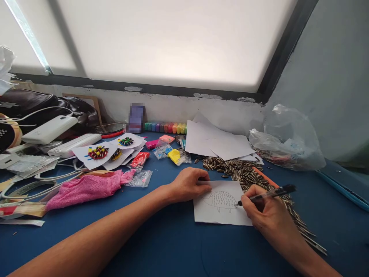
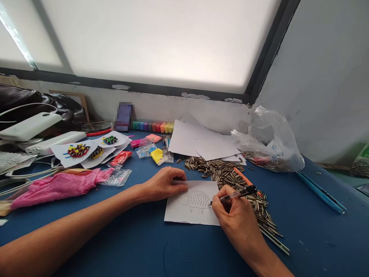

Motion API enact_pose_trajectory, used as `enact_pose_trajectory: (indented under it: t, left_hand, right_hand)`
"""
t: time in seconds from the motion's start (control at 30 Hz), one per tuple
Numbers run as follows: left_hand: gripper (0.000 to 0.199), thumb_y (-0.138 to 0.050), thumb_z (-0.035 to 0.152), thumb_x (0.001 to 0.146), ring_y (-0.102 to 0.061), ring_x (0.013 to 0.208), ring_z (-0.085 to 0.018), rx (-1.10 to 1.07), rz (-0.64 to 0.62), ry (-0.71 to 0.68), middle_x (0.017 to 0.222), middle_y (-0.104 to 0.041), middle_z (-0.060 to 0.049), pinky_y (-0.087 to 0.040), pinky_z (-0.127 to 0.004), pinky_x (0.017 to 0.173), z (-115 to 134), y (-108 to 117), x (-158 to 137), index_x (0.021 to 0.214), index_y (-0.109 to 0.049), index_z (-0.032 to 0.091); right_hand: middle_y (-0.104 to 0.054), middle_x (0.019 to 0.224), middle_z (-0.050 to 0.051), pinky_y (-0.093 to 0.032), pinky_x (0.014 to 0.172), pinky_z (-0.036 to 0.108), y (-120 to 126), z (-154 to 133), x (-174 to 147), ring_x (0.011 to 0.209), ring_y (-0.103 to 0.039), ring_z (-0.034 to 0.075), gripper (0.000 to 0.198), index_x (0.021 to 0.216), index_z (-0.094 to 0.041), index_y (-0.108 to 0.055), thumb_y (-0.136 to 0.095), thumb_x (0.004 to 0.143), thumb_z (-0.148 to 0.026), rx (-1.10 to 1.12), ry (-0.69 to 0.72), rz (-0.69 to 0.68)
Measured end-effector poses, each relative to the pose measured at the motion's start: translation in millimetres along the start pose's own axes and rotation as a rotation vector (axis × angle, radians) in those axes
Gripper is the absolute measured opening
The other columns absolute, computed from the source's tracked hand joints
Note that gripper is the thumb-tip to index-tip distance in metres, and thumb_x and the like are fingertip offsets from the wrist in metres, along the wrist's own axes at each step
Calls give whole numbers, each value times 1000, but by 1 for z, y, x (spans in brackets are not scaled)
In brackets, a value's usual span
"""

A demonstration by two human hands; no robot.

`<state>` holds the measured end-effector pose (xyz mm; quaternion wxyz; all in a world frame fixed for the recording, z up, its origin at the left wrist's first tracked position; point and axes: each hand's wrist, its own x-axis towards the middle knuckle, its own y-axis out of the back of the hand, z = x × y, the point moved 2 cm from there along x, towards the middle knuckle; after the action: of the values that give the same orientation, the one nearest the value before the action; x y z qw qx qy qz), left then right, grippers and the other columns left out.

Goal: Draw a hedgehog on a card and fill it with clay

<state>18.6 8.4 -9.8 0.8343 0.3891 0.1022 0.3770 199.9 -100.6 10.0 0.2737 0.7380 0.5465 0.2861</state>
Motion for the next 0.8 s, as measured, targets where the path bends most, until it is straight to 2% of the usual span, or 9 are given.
enact_pose_trajectory:
  t: [0.37,0.6,0.8]
  left_hand:
    - [11,-61,24,76,-46,63,-10,12,-5,-2,69,-59,1,-31,-23,57,1,0,-1,80,-66,16]
    - [10,-61,24,76,-46,62,-10,2,-4,-3,69,-58,1,-30,-23,56,-1,1,-1,79,-66,16]
    - [10,-62,23,76,-47,63,-11,9,-5,-1,70,-60,0,-31,-23,57,1,1,-1,80,-67,16]
  right_hand:
    - [-37,45,-7,-29,38,22,1,-3,0,40,-34,10,24,59,-24,-44,-46,74,-42,9,32,5]
    - [-41,38,-6,-33,37,24,4,-1,-1,35,-41,12,24,58,-25,-45,-45,73,-44,-11,3,72]
    - [-44,39,-5,-33,37,24,4,-2,1,36,-42,13,24,58,-25,-47,-45,73,-45,-34,0,72]
